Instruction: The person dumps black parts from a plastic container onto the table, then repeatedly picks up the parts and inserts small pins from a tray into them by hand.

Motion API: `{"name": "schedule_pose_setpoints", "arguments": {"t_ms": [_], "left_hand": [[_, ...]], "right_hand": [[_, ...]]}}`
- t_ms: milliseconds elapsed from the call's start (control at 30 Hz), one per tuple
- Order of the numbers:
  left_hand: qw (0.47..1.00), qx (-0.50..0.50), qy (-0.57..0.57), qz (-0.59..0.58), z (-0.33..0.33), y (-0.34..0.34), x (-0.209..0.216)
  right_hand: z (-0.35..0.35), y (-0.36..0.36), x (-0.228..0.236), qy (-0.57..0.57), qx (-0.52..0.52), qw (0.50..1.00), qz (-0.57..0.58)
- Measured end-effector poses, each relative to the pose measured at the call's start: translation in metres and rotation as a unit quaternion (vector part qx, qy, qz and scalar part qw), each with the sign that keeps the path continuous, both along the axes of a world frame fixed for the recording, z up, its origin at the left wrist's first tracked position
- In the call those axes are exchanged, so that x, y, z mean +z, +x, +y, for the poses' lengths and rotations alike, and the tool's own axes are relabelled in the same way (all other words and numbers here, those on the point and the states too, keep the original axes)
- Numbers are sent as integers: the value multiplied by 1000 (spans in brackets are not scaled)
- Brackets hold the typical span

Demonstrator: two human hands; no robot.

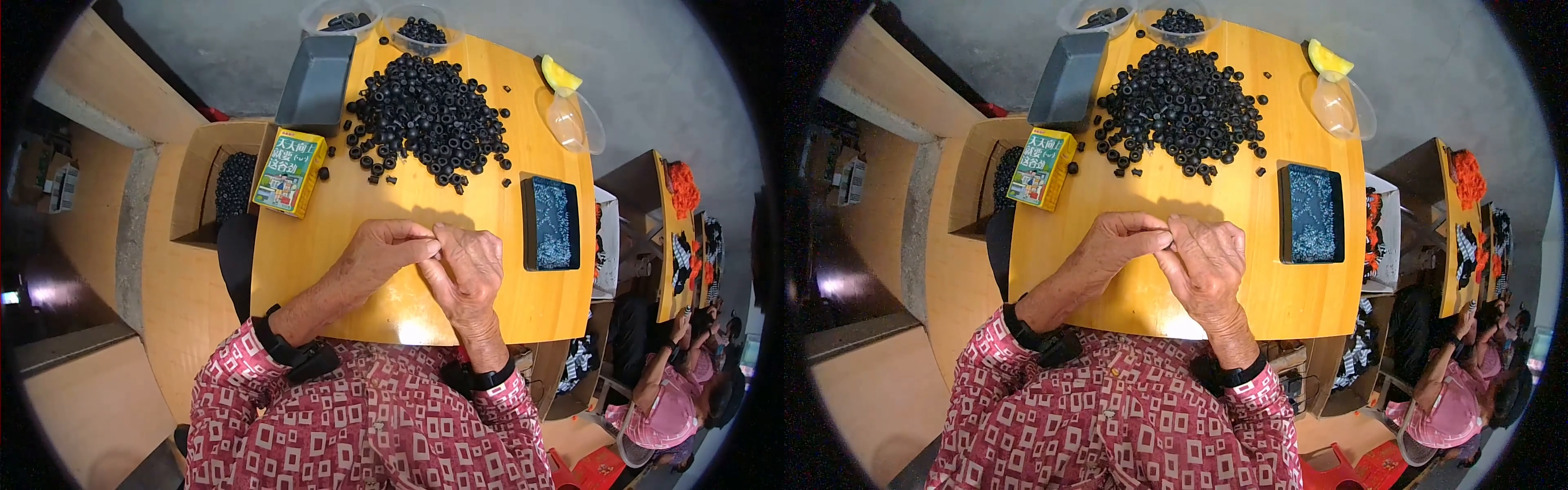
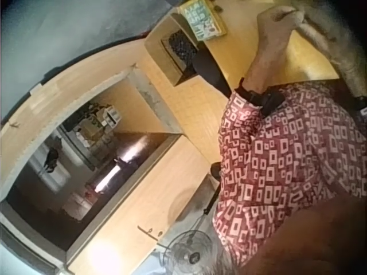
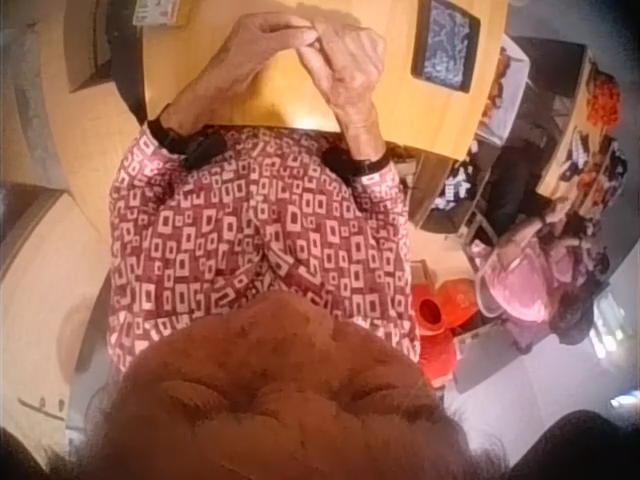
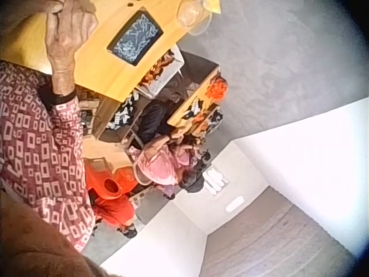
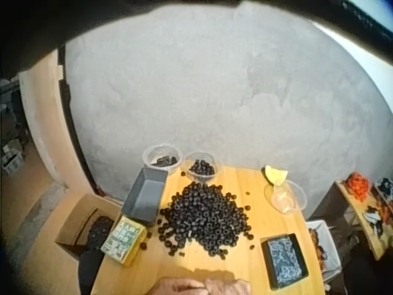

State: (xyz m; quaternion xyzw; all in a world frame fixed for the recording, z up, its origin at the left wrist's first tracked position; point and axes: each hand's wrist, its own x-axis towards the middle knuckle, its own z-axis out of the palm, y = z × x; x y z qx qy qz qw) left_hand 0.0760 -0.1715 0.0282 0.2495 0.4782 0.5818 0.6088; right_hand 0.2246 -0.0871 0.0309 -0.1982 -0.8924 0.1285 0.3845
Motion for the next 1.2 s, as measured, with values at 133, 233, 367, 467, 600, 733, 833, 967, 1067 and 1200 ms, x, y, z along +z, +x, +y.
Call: {"name": "schedule_pose_setpoints", "arguments": {"t_ms": [133, 233, 367, 467, 600, 733, 833, 967, 1067, 1200], "left_hand": [[1000, 23, -9, -2, -2, 4, -6], [1000, 18, -17, 17, -1, 5, -7], [999, 19, -28, 15, -1, 5, -7], [1000, 16, -26, 6, -1, 5, -8], [999, 24, -25, 1, -2, 6, -8], [999, 29, -17, 4, -4, 6, -11], [999, 41, -22, 2, -4, 7, -8], [998, 43, -30, -21, -5, 6, -9], [999, 33, -13, -37, -4, 5, -9], [998, 23, -3, -56, -5, 4, -10]], "right_hand": [[-2, 1, 5, 1, -13, 999, -47], [-3, 5, 1, -9, -23, 997, -70], [-3, 4, -1, -5, -14, 997, -72], [-2, 4, -4, 3, -12, 999, -50], [-1, 4, -4, 10, -1, 999, -48], [-4, 4, -3, 4, -16, 998, -65], [-5, 3, -4, 12, -26, 998, -63], [-5, 3, -5, 12, -25, 998, -57], [-5, 4, -6, -16, -25, 999, -28], [-4, 3, -7, -23, -2, 1000, -15]]}}
